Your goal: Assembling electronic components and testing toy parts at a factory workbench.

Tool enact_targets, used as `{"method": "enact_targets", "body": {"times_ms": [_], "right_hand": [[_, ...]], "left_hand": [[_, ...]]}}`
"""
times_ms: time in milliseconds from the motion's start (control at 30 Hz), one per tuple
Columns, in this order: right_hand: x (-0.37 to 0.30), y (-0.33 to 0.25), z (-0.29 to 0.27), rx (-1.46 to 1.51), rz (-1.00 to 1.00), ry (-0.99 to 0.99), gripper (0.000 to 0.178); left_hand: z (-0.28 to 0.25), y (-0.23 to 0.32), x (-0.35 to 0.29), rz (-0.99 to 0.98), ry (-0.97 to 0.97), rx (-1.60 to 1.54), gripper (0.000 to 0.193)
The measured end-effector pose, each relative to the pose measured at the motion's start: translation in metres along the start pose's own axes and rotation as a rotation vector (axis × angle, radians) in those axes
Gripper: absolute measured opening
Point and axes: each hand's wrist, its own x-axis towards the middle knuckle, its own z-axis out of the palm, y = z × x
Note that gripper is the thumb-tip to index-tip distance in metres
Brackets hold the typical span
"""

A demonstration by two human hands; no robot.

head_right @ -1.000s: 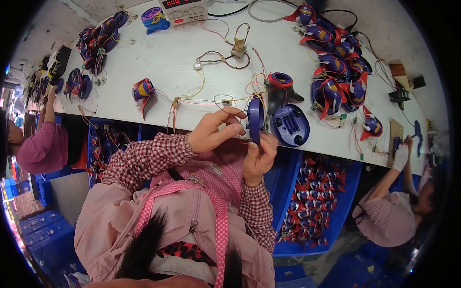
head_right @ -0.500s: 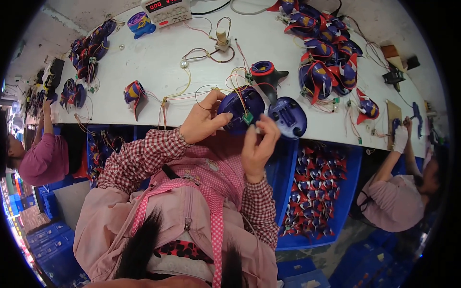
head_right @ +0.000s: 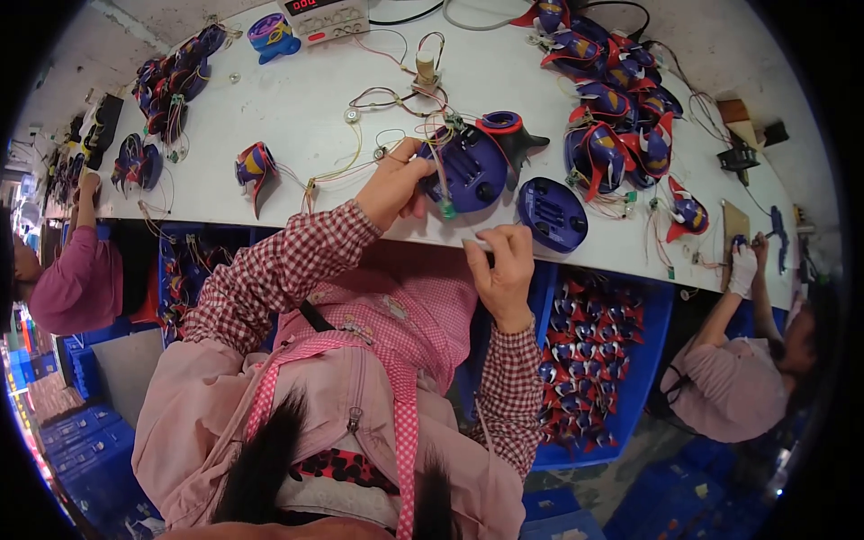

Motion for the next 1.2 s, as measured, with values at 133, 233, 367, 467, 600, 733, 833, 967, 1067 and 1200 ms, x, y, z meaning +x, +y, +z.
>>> {"method": "enact_targets", "body": {"times_ms": [133,233,367,467,600,733,833,967,1067,1200], "right_hand": [[-0.005,0.005,-0.006,-0.017,-0.074,-0.064,0.009],[-0.004,0.008,-0.009,-0.030,-0.074,-0.065,0.012],[0.000,0.007,-0.005,-0.078,-0.213,-0.173,0.010],[-0.004,0.007,-0.001,-0.121,-0.086,-0.109,0.009],[-0.001,0.016,-0.007,-0.124,0.042,-0.004,0.008],[0.002,0.016,-0.003,-0.171,0.059,0.018,0.009],[0.003,0.013,-0.003,-0.228,0.059,0.042,0.009],[0.000,0.016,-0.005,-0.278,0.076,0.072,0.010],[-0.002,0.019,-0.010,-0.261,0.112,0.119,0.010],[0.001,0.020,-0.023,-0.237,0.204,0.178,0.010]], "left_hand": [[-0.001,0.005,0.014,-0.091,-0.096,-0.158,0.018],[-0.006,0.011,0.015,-0.133,-0.166,-0.276,0.015],[0.001,0.015,0.013,-0.127,-0.149,-0.414,0.014],[0.001,0.021,0.002,-0.082,-0.173,-0.403,0.014],[-0.024,0.028,-0.008,-0.050,-0.326,-0.192,0.015],[-0.062,0.043,-0.023,-0.123,-0.464,0.062,0.018],[-0.098,0.057,-0.039,-0.159,-0.462,0.163,0.024],[-0.135,0.083,-0.068,-0.041,-0.263,0.161,0.029],[-0.164,0.093,-0.073,0.020,-0.167,0.115,0.027],[-0.189,0.093,-0.062,0.092,-0.110,0.151,0.023]]}}
